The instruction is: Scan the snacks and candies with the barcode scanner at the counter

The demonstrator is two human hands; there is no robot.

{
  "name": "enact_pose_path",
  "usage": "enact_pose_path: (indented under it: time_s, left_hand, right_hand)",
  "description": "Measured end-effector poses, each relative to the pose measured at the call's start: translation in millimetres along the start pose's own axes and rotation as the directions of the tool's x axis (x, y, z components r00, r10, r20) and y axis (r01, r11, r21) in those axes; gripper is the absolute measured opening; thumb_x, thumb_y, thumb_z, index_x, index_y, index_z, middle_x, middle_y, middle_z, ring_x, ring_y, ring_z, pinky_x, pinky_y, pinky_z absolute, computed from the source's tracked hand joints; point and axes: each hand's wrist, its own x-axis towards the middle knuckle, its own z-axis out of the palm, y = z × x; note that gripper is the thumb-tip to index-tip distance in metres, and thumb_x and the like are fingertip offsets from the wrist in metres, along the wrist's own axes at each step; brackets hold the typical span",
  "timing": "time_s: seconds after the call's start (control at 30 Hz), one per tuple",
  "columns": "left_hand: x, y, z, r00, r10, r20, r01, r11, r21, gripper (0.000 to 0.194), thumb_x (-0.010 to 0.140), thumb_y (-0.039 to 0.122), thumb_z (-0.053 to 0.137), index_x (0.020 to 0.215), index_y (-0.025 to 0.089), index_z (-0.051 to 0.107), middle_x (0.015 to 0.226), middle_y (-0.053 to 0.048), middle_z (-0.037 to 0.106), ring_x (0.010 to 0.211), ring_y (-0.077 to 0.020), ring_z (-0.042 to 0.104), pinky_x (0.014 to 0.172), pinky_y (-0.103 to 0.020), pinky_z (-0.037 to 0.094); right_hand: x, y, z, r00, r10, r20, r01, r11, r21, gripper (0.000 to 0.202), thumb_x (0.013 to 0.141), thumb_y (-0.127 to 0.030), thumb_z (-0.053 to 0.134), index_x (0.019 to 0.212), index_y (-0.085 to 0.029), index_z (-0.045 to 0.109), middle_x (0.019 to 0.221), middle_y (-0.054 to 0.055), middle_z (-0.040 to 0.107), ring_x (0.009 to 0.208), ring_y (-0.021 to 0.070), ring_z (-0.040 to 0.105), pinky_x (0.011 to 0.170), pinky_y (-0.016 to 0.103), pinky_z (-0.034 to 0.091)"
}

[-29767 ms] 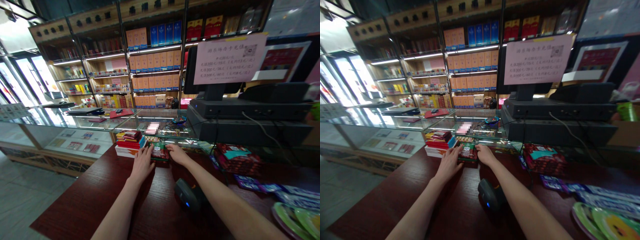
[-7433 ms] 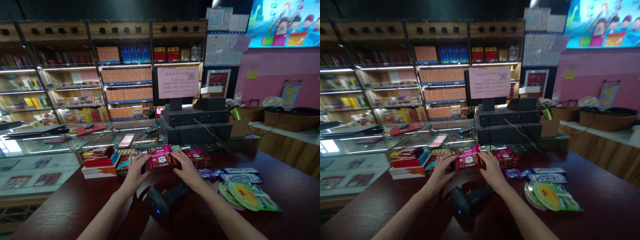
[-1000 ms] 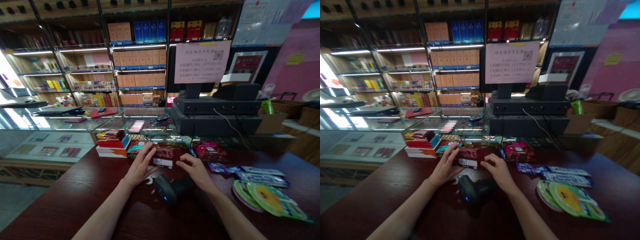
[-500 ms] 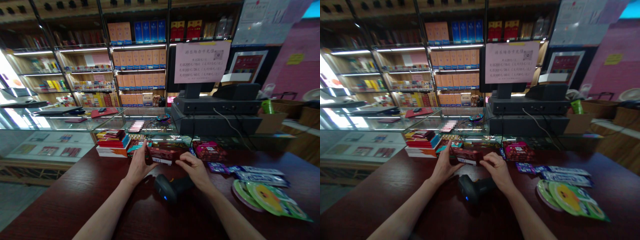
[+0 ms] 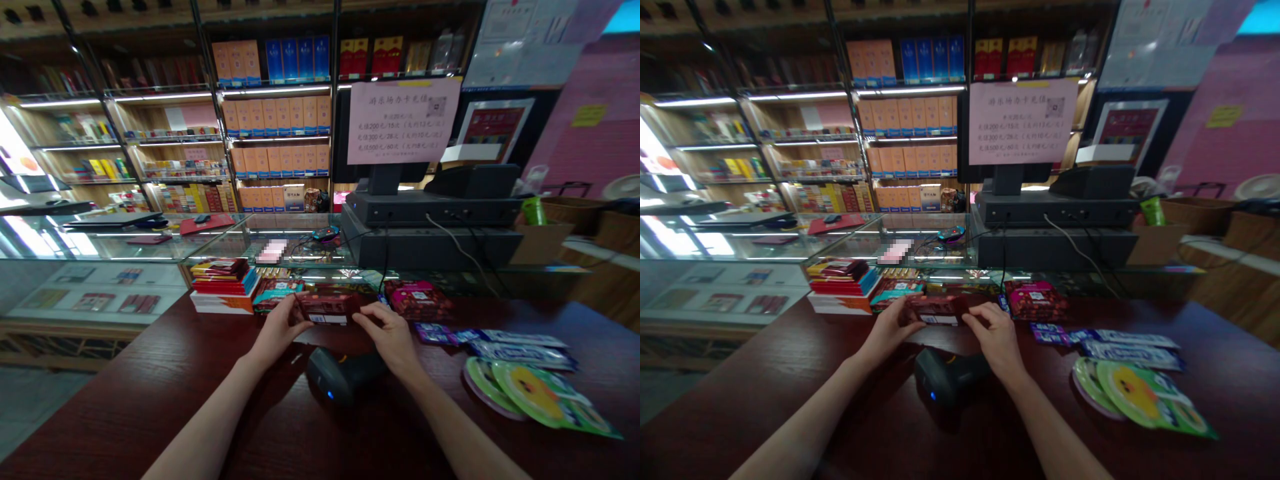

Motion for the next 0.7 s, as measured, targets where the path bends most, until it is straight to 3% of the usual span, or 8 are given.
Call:
enact_pose_path:
  time_s: [0.1,0.23,0.33,0.4,0.47,0.57,0.7]
  left_hand:
    - [0.8,-0.3,-2.8,1.0,-0.028,0.008,0.028,0.997,-0.075,0.016,0.08,0.028,0.071,0.086,0.019,0.059,0.073,0.003,0.062,0.068,-0.0139,0.062,0.066,-0.025,0.051]
    - [1.6,1.4,-5.6,1.0,-0.019,0.005,0.019,0.99,-0.143,0.014,0.083,0.031,0.067,0.088,0.02,0.059,0.077,0.002,0.063,0.068,-0.0139,0.062,0.066,-0.026,0.052]
    - [1.8,4.5,-7.5,0.994,0.032,-0.109,-0.036,0.999,-0.037,0.019,0.081,0.035,0.069,0.077,0.02,0.058,0.086,-0.001,0.061,0.077,-0.0154,0.061,0.07,-0.028,0.052]
    - [1.0,7.3,-8.3,0.991,0.011,-0.13,-0.011,1.0,0.005,0.027,0.082,0.037,0.068,0.069,0.02,0.053,0.078,0.0,0.058,0.075,-0.0153,0.059,0.069,-0.027,0.052]
    - [-0.4,10.2,-8.2,0.996,-0.056,-0.075,0.052,0.997,-0.057,0.023,0.086,0.039,0.064,0.076,0.02,0.054,0.07,0.002,0.057,0.068,-0.0141,0.058,0.066,-0.026,0.052]
    - [-2.6,13.6,-6.9,0.993,-0.117,0.0,0.114,0.975,-0.192,0.02,0.087,0.038,0.061,0.097,0.021,0.06,0.077,0.002,0.063,0.069,-0.0136,0.062,0.067,-0.026,0.054]
    - [-2.8,13.4,-5.4,0.99,-0.14,0.0,0.134,0.948,-0.29,0.021,0.083,0.038,0.065,0.094,0.02,0.062,0.085,0.0,0.067,0.074,-0.0144,0.065,0.069,-0.026,0.054]
  right_hand:
    - [0.1,-0.3,-0.6,1.0,0.005,-0.014,-0.005,1.0,-0.001,0.025,0.086,-0.045,0.063,0.075,-0.024,0.071,0.08,0.003,0.068,0.081,0.0228,0.063,0.079,0.035,0.046]
    - [0.6,0.1,-1.3,0.999,0.013,-0.043,-0.012,1.0,0.005,0.026,0.085,-0.047,0.066,0.076,-0.023,0.072,0.084,0.004,0.067,0.085,0.0229,0.062,0.08,0.036,0.047]
    - [0.8,-0.2,-0.1,0.997,0.034,-0.068,-0.032,0.999,0.019,0.026,0.083,-0.048,0.067,0.077,-0.023,0.074,0.083,0.004,0.066,0.083,0.0228,0.062,0.078,0.035,0.047]
    - [0.4,-0.3,1.5,0.996,0.067,-0.062,-0.064,0.997,0.05,0.025,0.083,-0.047,0.067,0.079,-0.023,0.075,0.081,0.004,0.068,0.079,0.0222,0.063,0.076,0.035,0.048]
    - [-0.5,0.0,3.1,0.993,0.104,-0.047,-0.1,0.992,0.074,0.024,0.083,-0.045,0.067,0.083,-0.023,0.076,0.082,0.003,0.07,0.077,0.022,0.064,0.075,0.034,0.048]
    - [-1.9,1.5,4.3,0.992,0.119,-0.043,-0.116,0.991,0.073,0.024,0.083,-0.045,0.066,0.088,-0.024,0.077,0.088,0.003,0.074,0.082,0.0231,0.067,0.079,0.035,0.05]
    - [-2.4,3.1,4.5,0.992,0.124,-0.008,-0.123,0.989,0.076,0.025,0.085,-0.044,0.064,0.092,-0.025,0.077,0.091,0.003,0.077,0.086,0.0241,0.07,0.08,0.035,0.052]
